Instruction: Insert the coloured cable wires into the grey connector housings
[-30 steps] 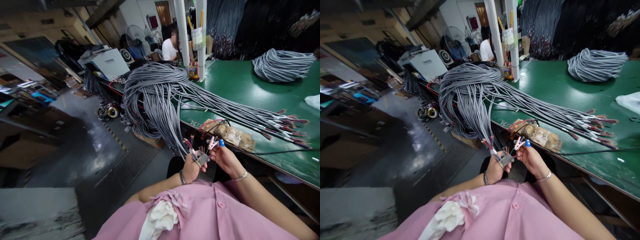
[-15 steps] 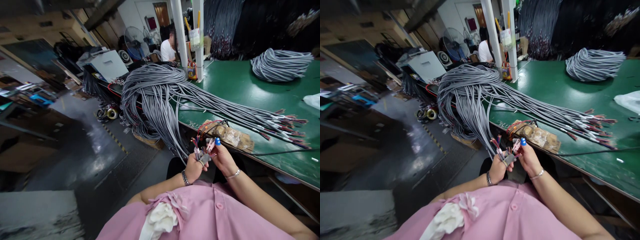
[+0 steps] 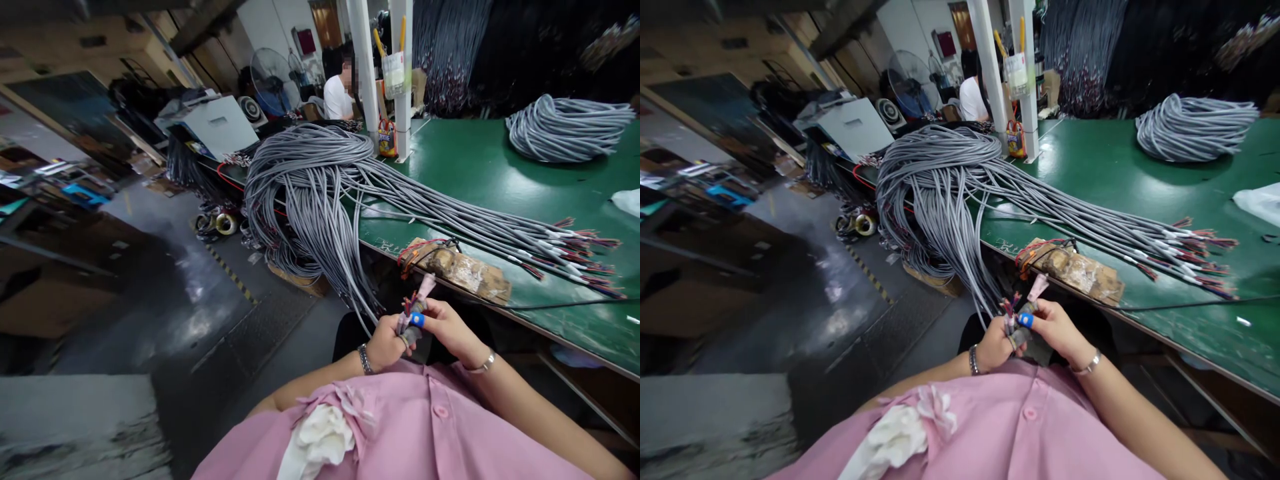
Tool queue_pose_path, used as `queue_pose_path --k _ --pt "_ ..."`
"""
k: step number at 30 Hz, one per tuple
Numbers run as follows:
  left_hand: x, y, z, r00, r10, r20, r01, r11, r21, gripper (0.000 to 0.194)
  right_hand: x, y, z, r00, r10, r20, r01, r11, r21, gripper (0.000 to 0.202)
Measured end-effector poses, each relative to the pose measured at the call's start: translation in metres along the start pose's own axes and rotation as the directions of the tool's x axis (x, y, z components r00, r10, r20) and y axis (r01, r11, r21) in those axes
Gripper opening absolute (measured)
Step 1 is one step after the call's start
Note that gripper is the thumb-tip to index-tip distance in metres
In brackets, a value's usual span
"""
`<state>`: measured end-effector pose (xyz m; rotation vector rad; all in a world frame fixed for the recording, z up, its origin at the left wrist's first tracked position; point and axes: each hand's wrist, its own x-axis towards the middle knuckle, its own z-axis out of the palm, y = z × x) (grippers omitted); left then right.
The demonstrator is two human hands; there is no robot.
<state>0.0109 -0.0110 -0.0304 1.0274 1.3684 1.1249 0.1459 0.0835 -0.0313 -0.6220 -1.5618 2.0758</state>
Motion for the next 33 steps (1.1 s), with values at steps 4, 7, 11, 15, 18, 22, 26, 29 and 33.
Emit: queue_pose_path --k 4,7,11,15,18,22,26,29,33 --pt "0.001 -0.003 -0.003 0.997 -0.051 0.057 0.049 0.998 0.039 0.027 -0.006 0.0 0.002 0.991 -0.119 -0.054 0.109 0.981 -0.158 0.014" --pt "0.0 -0.002 -0.004 0.999 -0.027 -0.035 0.027 1.0 0.002 0.035 -0.012 0.004 -0.002 0.984 -0.102 -0.146 0.085 0.99 -0.115 0.019" --pt "-0.001 0.0 -0.003 0.992 -0.019 -0.128 0.012 0.998 -0.057 0.045 -0.02 0.013 0.001 0.977 -0.022 -0.213 0.017 1.0 -0.022 0.025" --pt "-0.001 0.0 -0.003 0.995 -0.013 -0.099 0.005 0.997 -0.076 0.052 -0.02 0.011 0.014 0.967 -0.034 -0.252 0.04 0.999 0.019 0.021" --pt "-0.002 0.0 -0.006 1.0 -0.002 0.003 0.002 0.996 -0.087 0.052 -0.015 0.0 0.018 0.979 -0.006 -0.203 0.011 1.0 0.023 0.022" --pt "-0.005 -0.002 -0.009 0.999 0.027 0.046 -0.024 0.997 -0.075 0.049 -0.006 -0.012 0.017 0.995 0.053 -0.079 -0.056 0.998 -0.029 0.026" --pt "-0.007 -0.001 -0.008 0.997 0.026 -0.067 -0.033 0.995 -0.099 0.049 -0.001 -0.009 0.014 0.989 0.044 -0.14 -0.056 0.995 -0.081 0.028" --pt "-0.006 0.0 -0.007 0.991 0.009 -0.135 -0.028 0.989 -0.143 0.045 -0.001 -0.001 0.012 0.975 0.026 -0.22 -0.045 0.995 -0.085 0.028" --pt "-0.002 -0.001 -0.007 0.982 0.011 -0.19 -0.051 0.976 -0.21 0.042 -0.005 0.007 0.012 0.972 0.003 -0.235 -0.016 0.998 -0.053 0.024"
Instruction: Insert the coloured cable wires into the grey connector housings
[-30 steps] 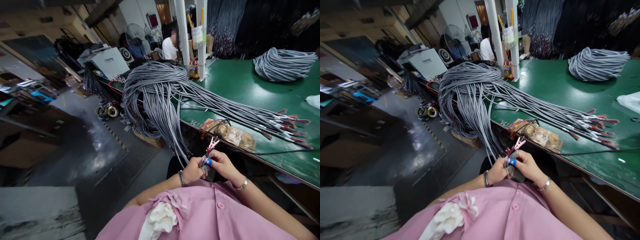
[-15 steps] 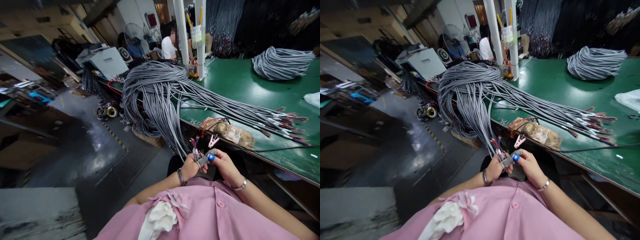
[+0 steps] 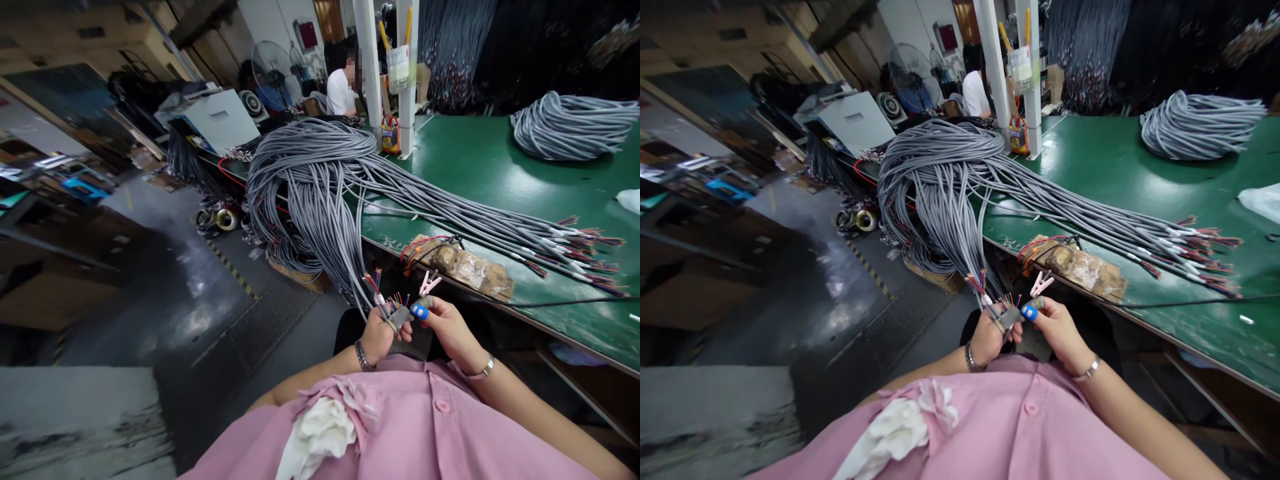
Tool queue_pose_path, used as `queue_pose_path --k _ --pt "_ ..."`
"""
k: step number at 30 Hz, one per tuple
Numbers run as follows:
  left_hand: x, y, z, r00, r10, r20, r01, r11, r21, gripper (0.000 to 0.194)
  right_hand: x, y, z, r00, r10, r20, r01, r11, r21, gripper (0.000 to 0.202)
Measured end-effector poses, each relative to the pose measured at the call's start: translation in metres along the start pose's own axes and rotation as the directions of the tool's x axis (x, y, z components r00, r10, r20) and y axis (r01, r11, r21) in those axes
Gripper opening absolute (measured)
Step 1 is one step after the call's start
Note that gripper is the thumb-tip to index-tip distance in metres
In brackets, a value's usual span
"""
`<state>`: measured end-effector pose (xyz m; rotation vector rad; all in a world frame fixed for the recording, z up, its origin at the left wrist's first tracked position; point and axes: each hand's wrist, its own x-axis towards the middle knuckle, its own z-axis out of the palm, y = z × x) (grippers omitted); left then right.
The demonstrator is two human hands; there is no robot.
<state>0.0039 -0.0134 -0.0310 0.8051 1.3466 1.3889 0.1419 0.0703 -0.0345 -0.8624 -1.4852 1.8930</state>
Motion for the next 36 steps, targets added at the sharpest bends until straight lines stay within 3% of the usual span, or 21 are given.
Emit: queue_pose_path --k 5,12,19,22,25,30,36 --pt "0.001 -0.002 -0.001 1.0 -0.008 -0.025 0.009 1.0 0.009 0.042 -0.001 0.002 0.0 1.0 0.007 -0.005 -0.007 0.999 0.042 0.023" --pt "-0.003 0.002 0.0 0.997 -0.058 0.047 0.053 0.992 0.114 0.05 0.0 0.0 0.008 0.997 0.071 0.034 -0.076 0.987 0.143 0.021" --pt "-0.002 -0.001 -0.001 0.997 -0.07 -0.024 0.071 0.997 0.025 0.044 0.004 0.0 -0.009 0.971 0.133 -0.2 -0.024 0.881 0.472 0.02" --pt "-0.001 -0.005 -0.001 0.997 -0.075 -0.027 0.076 0.997 0.016 0.045 0.001 -0.001 -0.015 0.983 0.17 -0.066 -0.119 0.875 0.47 0.017" --pt "-0.001 -0.006 0.0 0.997 -0.072 -0.003 0.072 0.996 0.055 0.048 -0.003 -0.002 -0.008 0.976 0.206 0.068 -0.217 0.914 0.343 0.021" --pt "-0.003 -0.003 0.001 0.998 -0.051 0.038 0.046 0.991 0.122 0.052 -0.005 0.0 0.004 0.991 0.132 0.029 -0.135 0.969 0.209 0.021" --pt "-0.004 -0.003 -0.001 0.997 -0.074 0.01 0.072 0.989 0.131 0.052 -0.007 0.0 0.005 0.986 0.158 0.061 -0.169 0.928 0.332 0.019"
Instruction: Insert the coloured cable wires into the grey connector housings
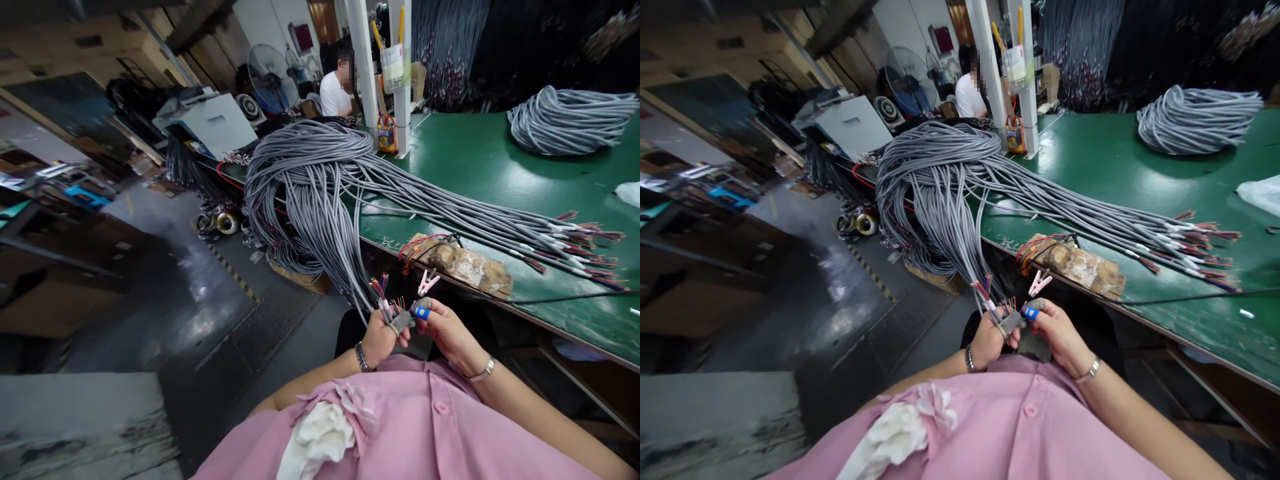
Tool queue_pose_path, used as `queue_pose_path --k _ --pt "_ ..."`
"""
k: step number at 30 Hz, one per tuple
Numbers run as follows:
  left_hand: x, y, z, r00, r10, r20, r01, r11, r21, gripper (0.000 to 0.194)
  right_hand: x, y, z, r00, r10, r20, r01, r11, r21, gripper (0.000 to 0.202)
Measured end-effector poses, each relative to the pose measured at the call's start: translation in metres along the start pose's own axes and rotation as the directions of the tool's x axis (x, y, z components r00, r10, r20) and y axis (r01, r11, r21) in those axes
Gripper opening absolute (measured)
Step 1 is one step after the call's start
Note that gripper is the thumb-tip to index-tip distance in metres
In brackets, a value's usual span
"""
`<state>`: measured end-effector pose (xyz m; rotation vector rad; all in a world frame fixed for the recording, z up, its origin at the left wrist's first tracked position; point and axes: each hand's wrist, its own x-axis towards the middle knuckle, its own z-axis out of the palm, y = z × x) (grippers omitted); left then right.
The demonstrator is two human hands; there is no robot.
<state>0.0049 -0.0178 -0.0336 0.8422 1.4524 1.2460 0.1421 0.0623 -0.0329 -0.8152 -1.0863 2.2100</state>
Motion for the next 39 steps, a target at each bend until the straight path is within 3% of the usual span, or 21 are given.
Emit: queue_pose_path --k 14,23,26,31,34,39 --pt "0.001 -0.003 -0.001 1.0 -0.011 0.028 0.011 1.0 -0.002 0.052 0.001 0.001 0.003 1.0 0.012 0.012 -0.012 1.0 -0.017 0.023" --pt "0.003 -0.001 0.0 0.999 -0.002 -0.048 -0.001 0.999 -0.051 0.047 0.002 0.008 0.004 0.998 0.017 -0.053 -0.018 1.0 -0.021 0.023" --pt "0.003 -0.003 0.0 1.0 -0.007 -0.002 0.007 1.0 -0.02 0.049 0.005 0.008 0.001 0.998 0.012 -0.058 -0.008 0.997 0.08 0.02" --pt "0.003 -0.003 -0.004 0.999 -0.037 0.027 0.038 0.999 -0.018 0.046 0.017 0.001 -0.022 0.971 0.024 -0.24 0.05 0.953 0.299 0.015" --pt "0.005 0.003 -0.006 0.996 -0.06 0.058 0.065 0.995 -0.082 0.041 0.02 -0.003 -0.03 0.979 0.072 -0.193 -0.017 0.962 0.273 0.023" --pt "0.011 0.016 -0.005 0.984 -0.09 0.151 0.107 0.989 -0.103 0.038 0.025 -0.015 -0.022 0.997 0.074 -0.037 -0.068 0.988 0.139 0.043"
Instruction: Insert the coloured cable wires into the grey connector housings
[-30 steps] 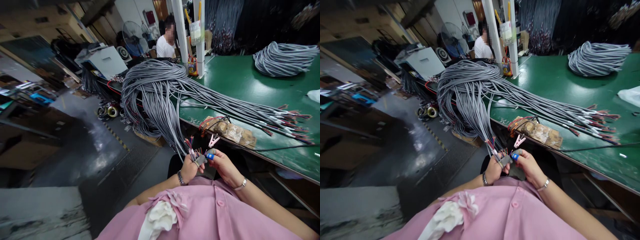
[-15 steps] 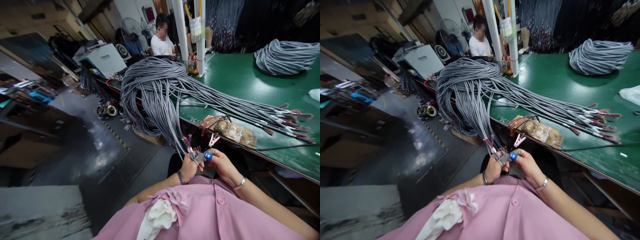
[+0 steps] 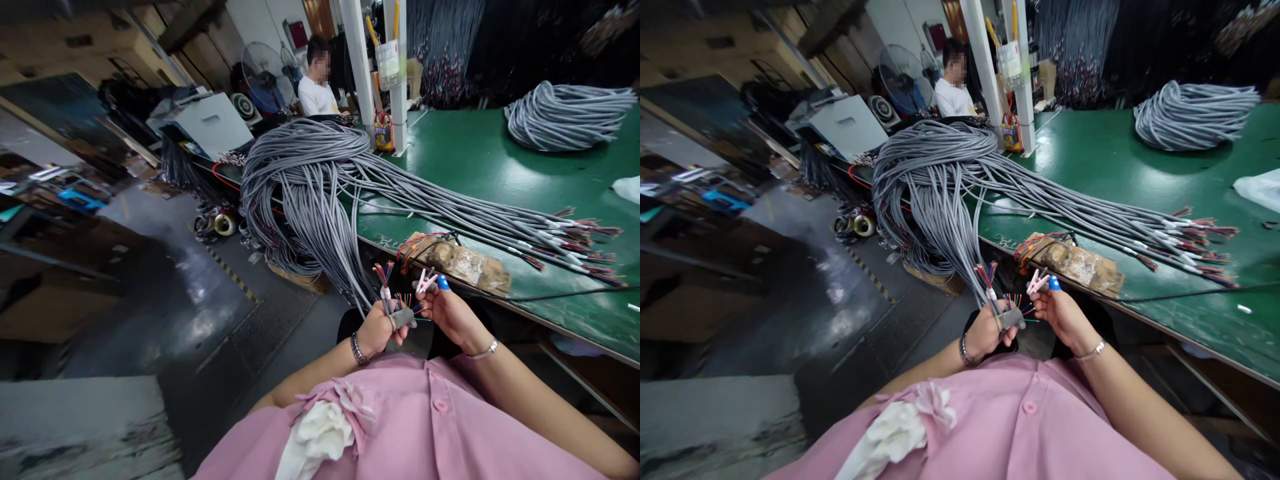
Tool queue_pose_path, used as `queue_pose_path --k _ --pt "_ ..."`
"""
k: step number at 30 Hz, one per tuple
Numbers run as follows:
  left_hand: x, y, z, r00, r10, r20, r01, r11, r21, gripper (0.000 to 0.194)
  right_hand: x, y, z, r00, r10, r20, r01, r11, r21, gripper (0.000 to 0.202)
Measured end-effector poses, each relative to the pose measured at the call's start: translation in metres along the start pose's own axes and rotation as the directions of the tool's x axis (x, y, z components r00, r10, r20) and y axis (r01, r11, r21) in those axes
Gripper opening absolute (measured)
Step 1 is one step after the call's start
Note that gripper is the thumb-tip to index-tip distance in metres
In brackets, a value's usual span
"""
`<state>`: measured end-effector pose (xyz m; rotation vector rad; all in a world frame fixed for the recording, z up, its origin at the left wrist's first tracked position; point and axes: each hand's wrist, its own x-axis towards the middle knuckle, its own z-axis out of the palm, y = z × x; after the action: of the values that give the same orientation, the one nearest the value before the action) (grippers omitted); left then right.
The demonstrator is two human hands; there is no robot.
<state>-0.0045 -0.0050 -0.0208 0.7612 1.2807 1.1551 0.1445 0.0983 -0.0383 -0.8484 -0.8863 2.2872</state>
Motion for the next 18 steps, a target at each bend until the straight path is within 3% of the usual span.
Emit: queue_pose_path --k 5,13,18 --pt "0.009 0.01 0.004 0.998 0.008 0.058 -0.006 1.0 -0.02 0.036 0.006 -0.011 0.008 0.996 -0.078 0.037 0.08 0.996 -0.039 0.046" --pt "0.019 0.015 0.008 0.996 0.013 0.086 -0.014 1.0 0.018 0.035 0.008 -0.006 0.015 0.978 -0.183 -0.102 0.187 0.982 0.023 0.04" --pt "0.019 0.015 0.009 0.996 0.007 0.084 -0.009 1.0 0.021 0.036 0.007 -0.004 0.019 0.975 -0.194 -0.107 0.202 0.977 0.065 0.037"
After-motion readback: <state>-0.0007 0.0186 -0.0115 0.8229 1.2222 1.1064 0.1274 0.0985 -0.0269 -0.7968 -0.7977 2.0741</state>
